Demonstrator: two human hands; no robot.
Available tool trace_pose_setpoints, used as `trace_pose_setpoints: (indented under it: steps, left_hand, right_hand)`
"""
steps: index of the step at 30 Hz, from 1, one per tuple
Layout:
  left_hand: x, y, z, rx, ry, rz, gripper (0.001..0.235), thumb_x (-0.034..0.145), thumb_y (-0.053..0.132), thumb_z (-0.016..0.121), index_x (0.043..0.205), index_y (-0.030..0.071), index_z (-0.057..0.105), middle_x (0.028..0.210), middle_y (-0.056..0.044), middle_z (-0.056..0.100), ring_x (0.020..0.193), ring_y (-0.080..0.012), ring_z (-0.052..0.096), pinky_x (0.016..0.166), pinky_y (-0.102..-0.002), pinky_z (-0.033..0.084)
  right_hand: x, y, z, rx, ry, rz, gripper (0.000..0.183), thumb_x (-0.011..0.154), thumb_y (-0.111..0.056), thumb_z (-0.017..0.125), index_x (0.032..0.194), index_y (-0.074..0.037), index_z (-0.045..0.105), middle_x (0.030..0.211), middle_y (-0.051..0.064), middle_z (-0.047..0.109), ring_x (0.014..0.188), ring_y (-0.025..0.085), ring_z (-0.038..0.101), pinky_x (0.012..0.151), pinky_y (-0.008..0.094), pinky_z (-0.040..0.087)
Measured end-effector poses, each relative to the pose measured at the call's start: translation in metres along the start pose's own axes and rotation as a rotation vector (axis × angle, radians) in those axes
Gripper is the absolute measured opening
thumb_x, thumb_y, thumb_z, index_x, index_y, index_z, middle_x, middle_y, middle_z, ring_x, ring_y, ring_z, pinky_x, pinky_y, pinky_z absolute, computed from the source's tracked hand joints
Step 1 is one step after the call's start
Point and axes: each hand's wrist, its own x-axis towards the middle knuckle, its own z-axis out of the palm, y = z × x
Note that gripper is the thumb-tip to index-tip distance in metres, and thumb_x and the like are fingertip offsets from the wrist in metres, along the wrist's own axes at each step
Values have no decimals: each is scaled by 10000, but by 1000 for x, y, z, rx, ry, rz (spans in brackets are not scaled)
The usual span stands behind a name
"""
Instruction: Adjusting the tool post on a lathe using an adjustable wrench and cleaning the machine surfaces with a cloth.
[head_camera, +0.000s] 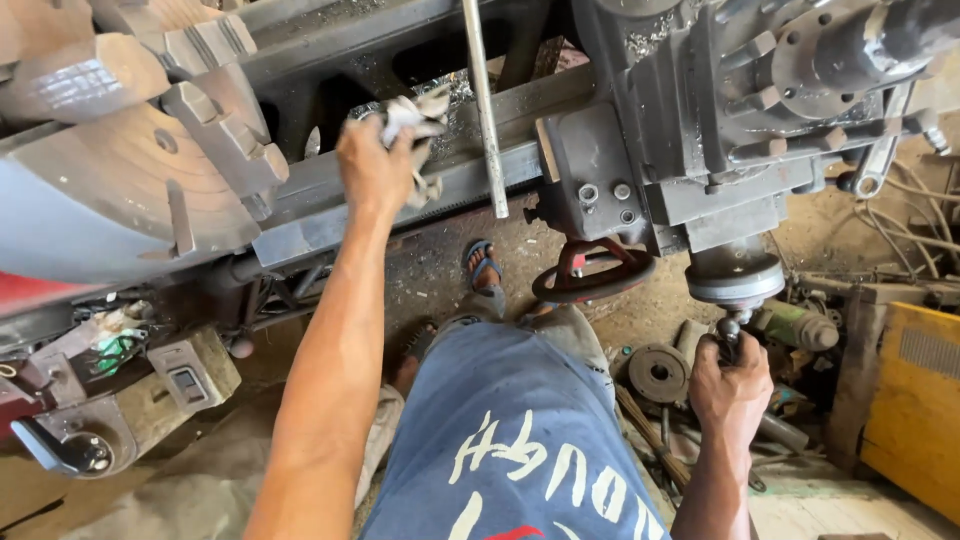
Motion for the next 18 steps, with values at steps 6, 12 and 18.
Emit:
trace_pose_setpoints:
  steps: [6, 12, 18]
  left_hand:
    - [-28, -10, -41, 262, 91, 42, 348, 1063, 297, 641, 1052, -43, 568, 1171, -208, 571, 1059, -381, 574, 891, -510, 466]
    - [15, 0, 6, 308, -256, 312, 322, 932, 152, 739, 1231, 34, 727, 1235, -169, 637, 1103, -353, 621, 994, -516, 527]
    - [5, 13, -14, 227, 40, 234, 196, 945, 172, 777, 1061, 32, 702, 1043, -67, 554, 839, -228, 594, 769, -386, 586]
  right_hand:
    - [0, -9, -1, 46, 11, 50, 388, 941, -267, 560, 1174, 16, 686, 1040, 252, 621, 970, 451, 586, 796, 588, 446]
    - [-2, -22, -7, -4, -26, 144, 318, 937, -244, 533, 1078, -13, 700, 1037, 238, 698, 958, 415, 610, 826, 559, 450]
    - [3, -25, -6, 6, -48, 184, 333, 957, -263, 513, 1086, -25, 706, 1057, 242, 712, 966, 395, 643, 841, 552, 488]
